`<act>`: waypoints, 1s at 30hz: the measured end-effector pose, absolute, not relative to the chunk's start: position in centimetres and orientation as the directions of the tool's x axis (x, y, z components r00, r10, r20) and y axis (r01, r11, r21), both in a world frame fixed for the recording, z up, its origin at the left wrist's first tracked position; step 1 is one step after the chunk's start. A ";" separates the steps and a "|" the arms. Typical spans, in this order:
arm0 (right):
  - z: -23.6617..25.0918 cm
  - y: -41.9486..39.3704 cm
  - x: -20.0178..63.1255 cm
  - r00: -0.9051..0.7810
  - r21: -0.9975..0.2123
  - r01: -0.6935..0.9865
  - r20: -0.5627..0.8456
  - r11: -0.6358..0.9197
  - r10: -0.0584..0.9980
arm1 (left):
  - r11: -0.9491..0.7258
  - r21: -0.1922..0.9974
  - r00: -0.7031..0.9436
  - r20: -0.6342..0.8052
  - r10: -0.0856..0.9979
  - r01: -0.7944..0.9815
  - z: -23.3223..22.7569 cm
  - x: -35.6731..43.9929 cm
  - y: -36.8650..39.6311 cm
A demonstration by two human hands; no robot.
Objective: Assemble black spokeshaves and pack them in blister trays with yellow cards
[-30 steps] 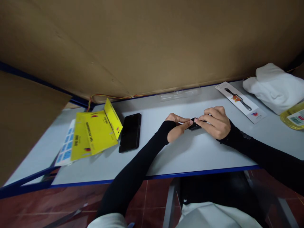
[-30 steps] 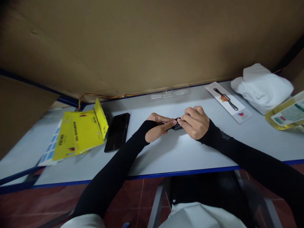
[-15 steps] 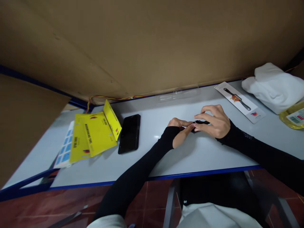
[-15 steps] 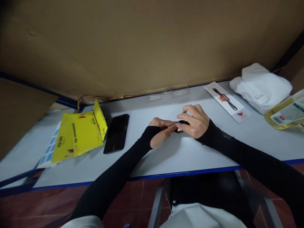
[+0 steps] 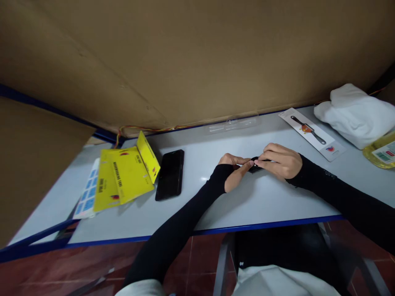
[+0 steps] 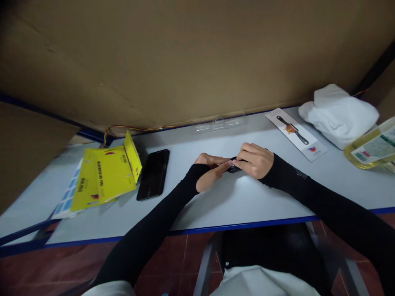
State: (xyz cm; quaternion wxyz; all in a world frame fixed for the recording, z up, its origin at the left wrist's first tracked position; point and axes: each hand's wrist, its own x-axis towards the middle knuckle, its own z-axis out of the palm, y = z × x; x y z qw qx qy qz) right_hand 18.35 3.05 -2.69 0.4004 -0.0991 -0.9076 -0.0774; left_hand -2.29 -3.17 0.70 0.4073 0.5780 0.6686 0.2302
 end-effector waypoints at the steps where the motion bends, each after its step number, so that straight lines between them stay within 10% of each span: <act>1: -2.6 3.1 18.4 -0.671 0.069 0.241 0.733 0.968 0.115 | 0.219 0.781 0.005 -0.273 0.962 0.584 0.6 -2.3 -3.1; 9: -2.8 1.7 17.9 -0.523 -0.289 0.371 0.720 0.883 0.456 | -0.180 0.721 0.163 0.094 0.982 0.669 -0.5 -1.9 -3.2; 16: -1.7 0.0 17.4 -0.336 -0.735 0.452 0.384 0.505 0.860 | -0.298 0.620 0.176 0.251 0.952 0.726 -1.5 -1.3 -3.7; 30: -0.3 -0.3 17.2 -0.336 -0.961 0.276 -0.121 -0.026 0.934 | -0.286 0.608 0.156 0.259 0.953 0.740 -1.4 -1.1 -4.1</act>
